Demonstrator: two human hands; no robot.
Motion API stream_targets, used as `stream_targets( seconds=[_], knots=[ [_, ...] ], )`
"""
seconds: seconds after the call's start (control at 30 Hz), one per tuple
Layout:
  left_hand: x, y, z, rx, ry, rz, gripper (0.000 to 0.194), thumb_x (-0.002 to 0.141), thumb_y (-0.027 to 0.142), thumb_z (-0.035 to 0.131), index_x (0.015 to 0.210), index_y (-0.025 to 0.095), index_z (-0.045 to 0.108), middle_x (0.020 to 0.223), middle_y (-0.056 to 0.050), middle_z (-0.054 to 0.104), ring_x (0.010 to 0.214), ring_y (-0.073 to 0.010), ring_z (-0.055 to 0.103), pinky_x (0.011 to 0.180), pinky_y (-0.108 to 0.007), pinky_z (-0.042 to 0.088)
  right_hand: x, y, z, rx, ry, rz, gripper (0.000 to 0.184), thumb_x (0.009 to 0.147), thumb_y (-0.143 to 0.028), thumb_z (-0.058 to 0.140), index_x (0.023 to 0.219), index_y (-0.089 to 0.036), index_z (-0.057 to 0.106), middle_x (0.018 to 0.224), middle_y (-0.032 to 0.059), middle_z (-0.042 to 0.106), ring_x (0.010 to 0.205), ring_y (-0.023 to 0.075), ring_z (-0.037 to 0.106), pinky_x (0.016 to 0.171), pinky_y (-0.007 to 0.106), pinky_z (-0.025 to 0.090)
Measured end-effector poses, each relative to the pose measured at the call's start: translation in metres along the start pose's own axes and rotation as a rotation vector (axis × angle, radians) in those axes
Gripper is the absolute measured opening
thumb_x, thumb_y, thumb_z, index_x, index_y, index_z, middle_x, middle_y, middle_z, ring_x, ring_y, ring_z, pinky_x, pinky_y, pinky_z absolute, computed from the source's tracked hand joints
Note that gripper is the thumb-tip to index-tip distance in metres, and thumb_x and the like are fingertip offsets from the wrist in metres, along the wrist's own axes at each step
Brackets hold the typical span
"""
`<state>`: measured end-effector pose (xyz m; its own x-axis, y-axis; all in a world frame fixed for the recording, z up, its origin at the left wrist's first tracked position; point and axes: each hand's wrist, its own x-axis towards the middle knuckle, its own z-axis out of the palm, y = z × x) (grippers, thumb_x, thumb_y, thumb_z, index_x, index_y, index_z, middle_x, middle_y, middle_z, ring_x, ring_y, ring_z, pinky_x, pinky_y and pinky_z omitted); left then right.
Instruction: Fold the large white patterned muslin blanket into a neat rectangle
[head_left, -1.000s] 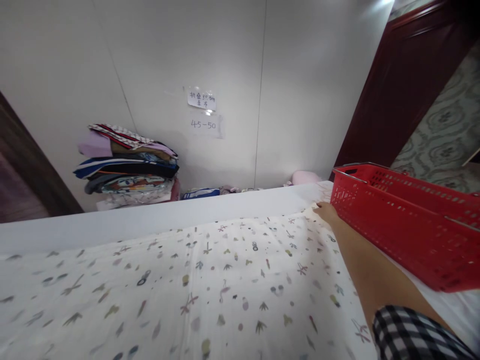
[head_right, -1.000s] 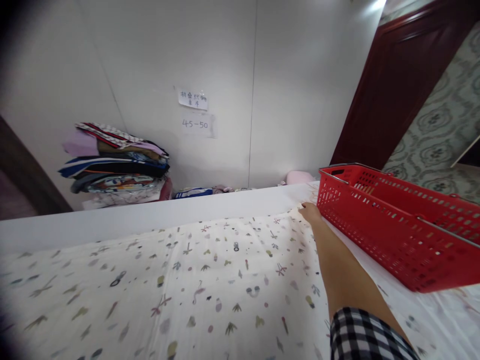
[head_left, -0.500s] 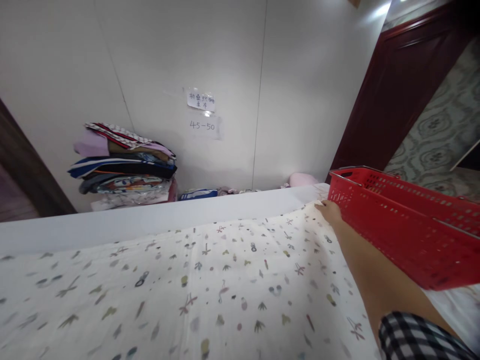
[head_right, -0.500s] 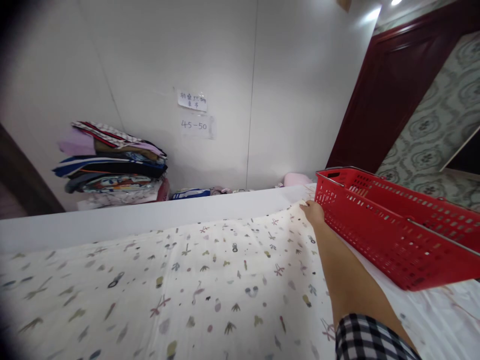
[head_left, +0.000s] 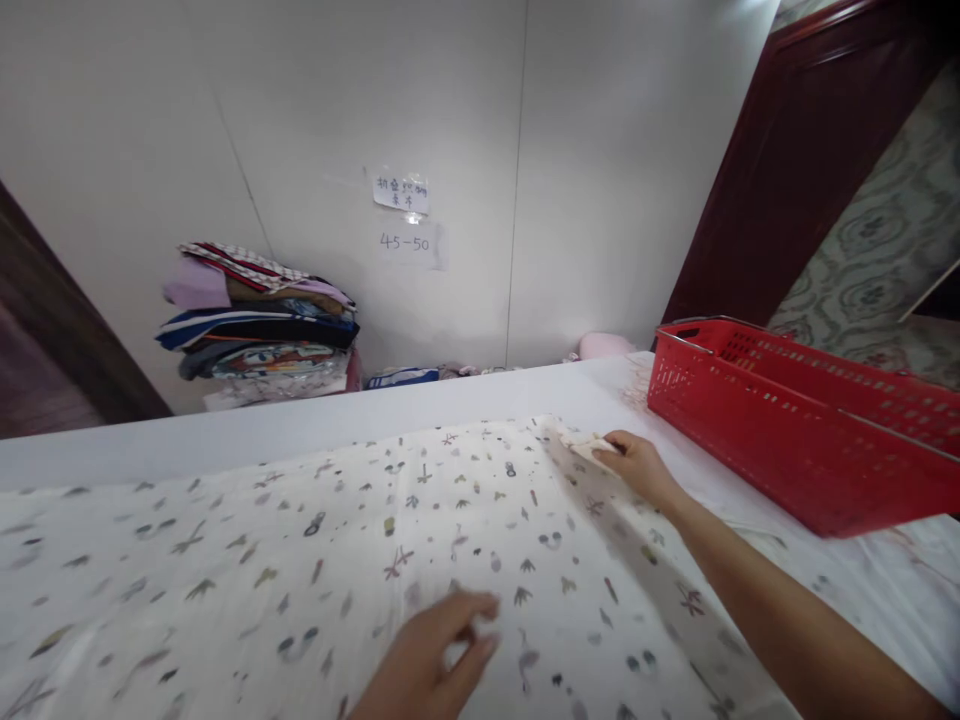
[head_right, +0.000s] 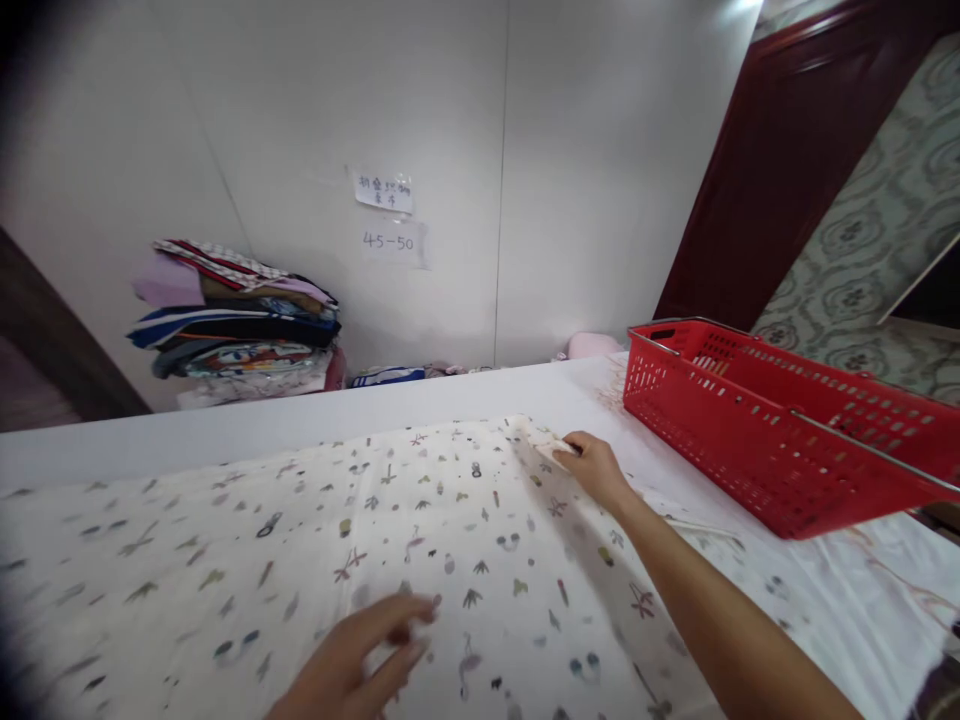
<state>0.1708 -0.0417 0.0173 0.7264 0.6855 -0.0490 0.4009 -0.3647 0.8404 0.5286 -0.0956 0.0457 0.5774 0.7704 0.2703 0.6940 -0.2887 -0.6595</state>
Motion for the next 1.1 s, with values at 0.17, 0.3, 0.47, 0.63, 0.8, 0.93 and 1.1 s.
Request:
stream_targets(
  seconds=[0.17,0.3,0.47,0.63,0.8,0.93,1.1],
  knots=[
    [0.105,0.065,0.088,-0.550,-0.182,-0.164,0.036,0.072,0.045,0.061,0.093,0.016,0.062,0.084,-0.007,0.065,0.075,-0.0173,0.061,0.062,-0.026,0.049,-0.048,-0.006,0.026,0.027,-0.078,-0.004,0.015,0.069,-0.033,0.053,0.069,-0.019,0.058,0.062,-0.0016,0.054,0.060,0.0144,0.048,0.056,0.025,0.035],
    [0.141,0.072,0.129,-0.754,-0.017,-0.305,0.033,0.061,0.042,0.072,0.073,0.016,0.056,0.068,-0.002,0.059,0.061,-0.0137,0.055,0.051,-0.023,0.043,-0.067,-0.003,0.033,0.028,-0.108,-0.061,0.009,0.069,-0.025,0.051,0.072,-0.019,0.057,0.072,0.0001,0.059,0.067,0.0153,0.052,0.061,0.026,0.038],
    [0.146,0.052,0.147,-0.880,0.054,-0.261,0.034,0.053,0.040,0.077,0.066,0.016,0.056,0.059,0.002,0.054,0.057,-0.0110,0.051,0.053,-0.022,0.042,-0.076,0.002,0.037,0.284,-0.241,0.006,0.026,0.069,-0.021,0.050,0.094,-0.020,0.057,0.086,0.0012,0.063,0.074,0.0159,0.057,0.069,0.029,0.045],
    [0.140,0.046,0.142,-0.984,-0.052,-0.234,0.040,0.051,0.045,0.077,0.072,0.014,0.062,0.064,-0.001,0.058,0.061,-0.0122,0.053,0.057,-0.024,0.043,-0.080,0.007,0.036,0.459,-0.269,0.065,0.029,0.073,-0.029,0.055,0.100,-0.019,0.056,0.089,0.0030,0.063,0.084,0.0181,0.058,0.078,0.031,0.046],
    [0.133,0.053,0.132,-1.023,-0.119,-0.234,0.039,0.052,0.045,0.077,0.070,0.012,0.064,0.066,-0.002,0.059,0.064,-0.0123,0.055,0.061,-0.024,0.045,-0.082,0.005,0.032,0.382,-0.185,-0.023,0.025,0.079,-0.038,0.055,0.095,-0.019,0.058,0.082,0.0020,0.061,0.075,0.0162,0.055,0.070,0.029,0.045],
    [0.130,0.056,0.131,-1.031,-0.078,-0.319,0.035,0.055,0.042,0.076,0.066,0.012,0.060,0.056,0.001,0.054,0.056,-0.0107,0.052,0.058,-0.024,0.046,-0.081,0.005,0.029,0.245,-0.047,-0.087,0.024,0.086,-0.040,0.047,0.083,-0.019,0.059,0.077,0.0023,0.057,0.070,0.0156,0.052,0.063,0.027,0.043],
    [0.130,0.058,0.127,-1.105,-0.068,-0.425,0.023,0.066,0.032,0.069,0.071,0.015,0.055,0.058,0.000,0.057,0.059,-0.0128,0.058,0.059,-0.025,0.047,-0.087,0.003,0.028,-0.029,0.060,-0.299,0.022,0.089,-0.029,0.042,0.096,-0.021,0.060,0.086,0.0054,0.058,0.079,0.0174,0.055,0.069,0.029,0.044]
  ],
)
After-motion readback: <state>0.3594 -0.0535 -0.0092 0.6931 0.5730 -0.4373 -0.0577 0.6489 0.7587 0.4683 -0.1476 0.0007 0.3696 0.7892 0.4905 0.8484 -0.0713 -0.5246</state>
